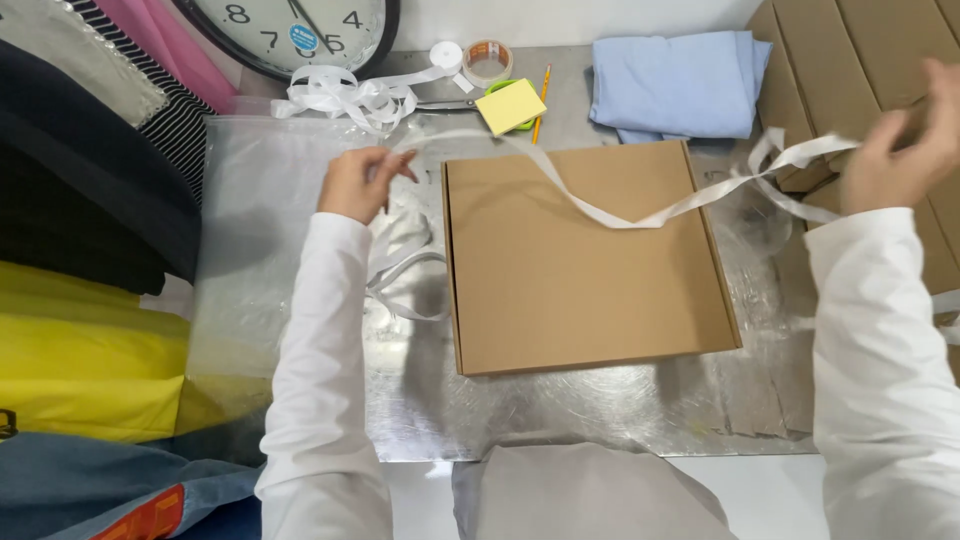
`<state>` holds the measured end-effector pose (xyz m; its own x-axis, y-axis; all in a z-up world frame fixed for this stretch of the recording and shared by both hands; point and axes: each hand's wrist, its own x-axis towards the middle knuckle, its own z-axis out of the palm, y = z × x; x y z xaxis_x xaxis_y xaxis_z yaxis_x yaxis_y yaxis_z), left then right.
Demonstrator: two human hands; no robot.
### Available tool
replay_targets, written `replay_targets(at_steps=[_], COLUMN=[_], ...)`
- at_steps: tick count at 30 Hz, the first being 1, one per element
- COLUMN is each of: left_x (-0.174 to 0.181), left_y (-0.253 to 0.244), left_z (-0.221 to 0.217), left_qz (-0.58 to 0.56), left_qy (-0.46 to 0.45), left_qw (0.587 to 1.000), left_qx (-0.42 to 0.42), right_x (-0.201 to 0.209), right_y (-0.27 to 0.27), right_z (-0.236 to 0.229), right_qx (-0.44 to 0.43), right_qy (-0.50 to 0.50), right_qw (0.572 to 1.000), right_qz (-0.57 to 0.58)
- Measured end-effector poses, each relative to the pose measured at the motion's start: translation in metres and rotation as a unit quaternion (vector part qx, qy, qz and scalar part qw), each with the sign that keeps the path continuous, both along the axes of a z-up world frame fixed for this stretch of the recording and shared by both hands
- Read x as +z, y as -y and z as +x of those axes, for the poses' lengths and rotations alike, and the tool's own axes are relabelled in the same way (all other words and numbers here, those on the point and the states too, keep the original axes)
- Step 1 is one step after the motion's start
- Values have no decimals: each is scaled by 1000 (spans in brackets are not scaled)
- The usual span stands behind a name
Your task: The person folds a black garment and places it into a clear plastic bag. They then place the bagged garment into a cardboard box, close the box, and tie it with a white ribbon.
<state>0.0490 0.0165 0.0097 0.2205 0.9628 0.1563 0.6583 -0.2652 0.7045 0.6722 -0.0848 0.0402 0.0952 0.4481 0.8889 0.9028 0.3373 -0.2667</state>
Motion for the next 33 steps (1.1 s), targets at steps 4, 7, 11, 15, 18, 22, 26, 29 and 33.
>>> replay_targets(at_steps=[4,7,11,15,18,22,26,29,33], left_x=[29,15,-7,-22,-14,-87,-90,-86,-152], left_y=[35,54,60,49,56,48,63,72,43], left_z=[80,128,157,142,122,84,57,66,60], left_qz=[-56,-139,-196,-217,-300,-323,-351,-349,-242], left_qy=[95,204,210,108,154,148,125,111,107], left_qw=[986,924,881,922,907,899,909,922,962], left_qx=[-123,-291,-377,-302,-252,-255,-187,-129,-60], right_x=[-7,-21,-25,-54,-59,-84,-78,-53,-58], right_y=[-9,-6,1,-31,-13,-9,9,21,20], right_z=[-99,-189,-253,-224,-193,-112,-31,15,52], right_qx=[137,326,407,553,504,408,190,77,150], right_qy=[-36,-152,-263,-192,-221,-186,-116,-101,-225], right_qw=[982,904,770,597,565,549,581,642,592], right_qz=[-125,-231,-415,-549,-615,-705,-783,-756,-759])
